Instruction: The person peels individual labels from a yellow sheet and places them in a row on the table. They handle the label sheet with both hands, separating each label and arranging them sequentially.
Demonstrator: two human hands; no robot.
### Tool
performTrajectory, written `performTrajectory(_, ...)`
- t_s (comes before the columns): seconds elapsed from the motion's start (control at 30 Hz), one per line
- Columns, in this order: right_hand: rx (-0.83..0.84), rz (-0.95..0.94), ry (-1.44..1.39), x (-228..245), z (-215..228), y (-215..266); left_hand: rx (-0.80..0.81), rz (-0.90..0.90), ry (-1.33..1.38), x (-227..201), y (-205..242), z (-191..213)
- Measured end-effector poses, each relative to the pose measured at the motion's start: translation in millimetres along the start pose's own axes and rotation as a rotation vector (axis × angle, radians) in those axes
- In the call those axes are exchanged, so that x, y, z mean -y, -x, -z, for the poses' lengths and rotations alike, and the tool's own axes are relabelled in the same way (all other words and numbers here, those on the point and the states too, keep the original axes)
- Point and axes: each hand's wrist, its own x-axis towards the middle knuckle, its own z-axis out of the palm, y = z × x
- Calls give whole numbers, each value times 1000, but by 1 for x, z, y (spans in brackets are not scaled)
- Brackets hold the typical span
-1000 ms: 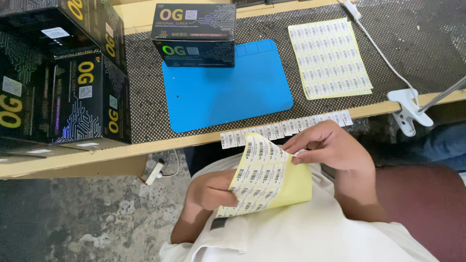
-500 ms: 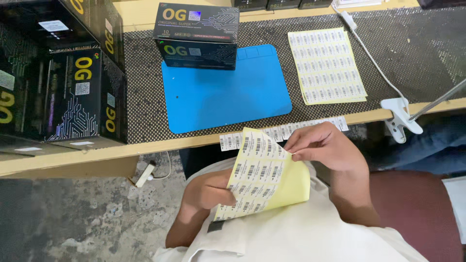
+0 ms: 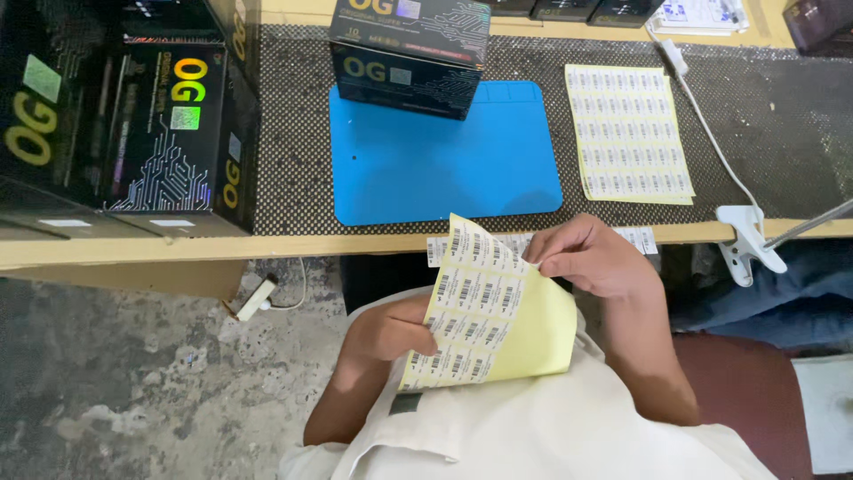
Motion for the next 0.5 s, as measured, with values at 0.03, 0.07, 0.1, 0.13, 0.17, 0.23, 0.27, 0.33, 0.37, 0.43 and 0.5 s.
performTrajectory(0.03, 7, -4, -1, -2, 2, -3, -8, -4, -1, 3, 5, 1)
performTrajectory(0.07, -29, -18, 18, -4, 3, -6, -24, 1, 25, 7, 10, 1)
performTrajectory(0.1, -65, -32, 37, -6, 5, -8, -41, 7, 51, 10, 14, 2)
performTrajectory(0.13, -62, -34, 39, -6, 9, -11, -43, 2, 51, 3, 15, -1)
performTrajectory(0.17, -135, -37, 140, -5, 12, -15, -89, -8, 75, -3, 15, -4)
performTrajectory(0.23, -202, -42, 241, 3, 9, -23, -140, -23, 98, -13, 20, -2)
performTrajectory(0.27, -277, 30, 349, 8, 2, -27, -155, -69, 107, -14, 25, 0)
performTrajectory(0.33, -345, 98, 454, 15, -11, -33, -188, -158, 123, -15, 32, 3)
performTrajectory(0.37, -314, 223, 573, 15, -18, -36, -206, -202, 130, -16, 38, 5)
performTrajectory(0.43, -279, 339, 682, 16, -37, -44, -243, -284, 147, -17, 53, 9)
performTrajectory(0.5, -145, 521, 821, 18, -59, -53, -280, -359, 165, -19, 71, 11)
